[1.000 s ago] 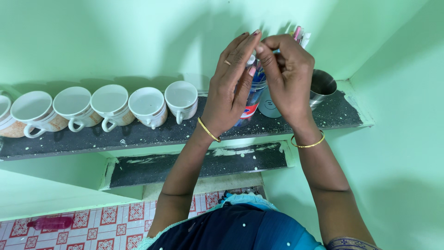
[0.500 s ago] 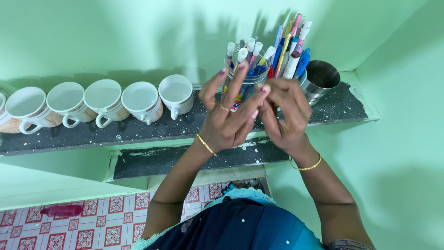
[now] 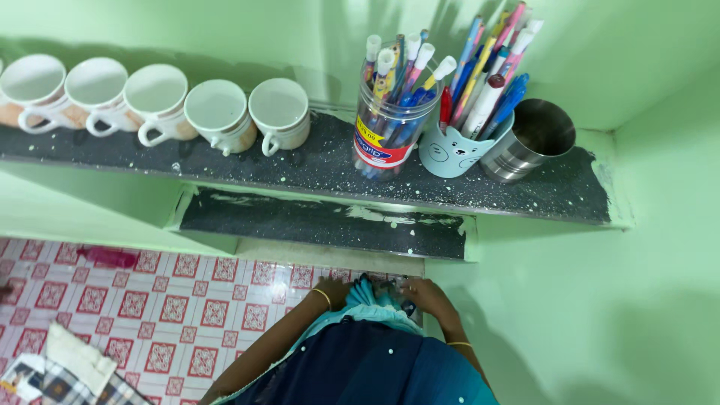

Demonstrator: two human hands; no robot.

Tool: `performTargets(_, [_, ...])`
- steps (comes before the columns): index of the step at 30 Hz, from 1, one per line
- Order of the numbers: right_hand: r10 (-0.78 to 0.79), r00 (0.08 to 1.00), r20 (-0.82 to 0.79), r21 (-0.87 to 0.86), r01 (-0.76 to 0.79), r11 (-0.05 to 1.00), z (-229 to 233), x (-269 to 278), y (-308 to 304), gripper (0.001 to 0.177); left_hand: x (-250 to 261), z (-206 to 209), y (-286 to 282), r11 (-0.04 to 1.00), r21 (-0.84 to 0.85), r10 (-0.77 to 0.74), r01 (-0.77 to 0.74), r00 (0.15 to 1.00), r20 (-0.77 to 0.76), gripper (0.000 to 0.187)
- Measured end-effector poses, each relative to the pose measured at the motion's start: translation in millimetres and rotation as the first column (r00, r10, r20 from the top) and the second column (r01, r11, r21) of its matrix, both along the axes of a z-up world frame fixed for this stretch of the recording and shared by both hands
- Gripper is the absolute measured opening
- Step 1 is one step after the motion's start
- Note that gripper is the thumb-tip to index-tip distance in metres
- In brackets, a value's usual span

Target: The person picks up two cushions from the floor and places them on a bed, puts pens into a container on a shelf, places a book on a shelf, and picks up three rods from the floor.

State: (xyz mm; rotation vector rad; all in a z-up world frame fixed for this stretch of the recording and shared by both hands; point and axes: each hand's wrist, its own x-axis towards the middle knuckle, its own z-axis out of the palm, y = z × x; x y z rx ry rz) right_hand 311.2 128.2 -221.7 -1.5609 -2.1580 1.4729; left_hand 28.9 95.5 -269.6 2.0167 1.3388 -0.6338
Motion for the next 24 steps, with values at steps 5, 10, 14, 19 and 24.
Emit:
performTargets(5, [0.053,0.997,-0.064,-0.285,-0.07,0.956,-217,81,-42,0.024,-74,-101,-105,0.915,-0.091,0.401,-0.392,0.87,0.287,0.048])
performTargets(10, [0.044,0.991,-0.13,-0.357,-0.088,0.93,-204,98,-59,0.025,-138,-129,-233,0.572,-0.049,0.82,-0.819,0.57,0.052,0.042])
performTargets(14, [0.079,0.99,-0.116,-0.269,-0.107,0.957,-191,102,-48,0.026,-150,-124,-323,0.306,-0.097,0.95,-0.947,0.311,-0.035,0.038])
performTargets(19, [-0.43,0.902,0.046,-0.607,0.367,0.705,-190,53,-22,0.031,-133,-137,-366,0.254,-0.148,0.966,-0.956,0.26,-0.017,0.047])
performTargets(24, [-0.302,0.953,0.012,-0.554,0.258,0.792,-185,-11,-13,0.031,-139,-142,-341,0.283,-0.216,0.957,-0.934,0.261,0.126,0.056])
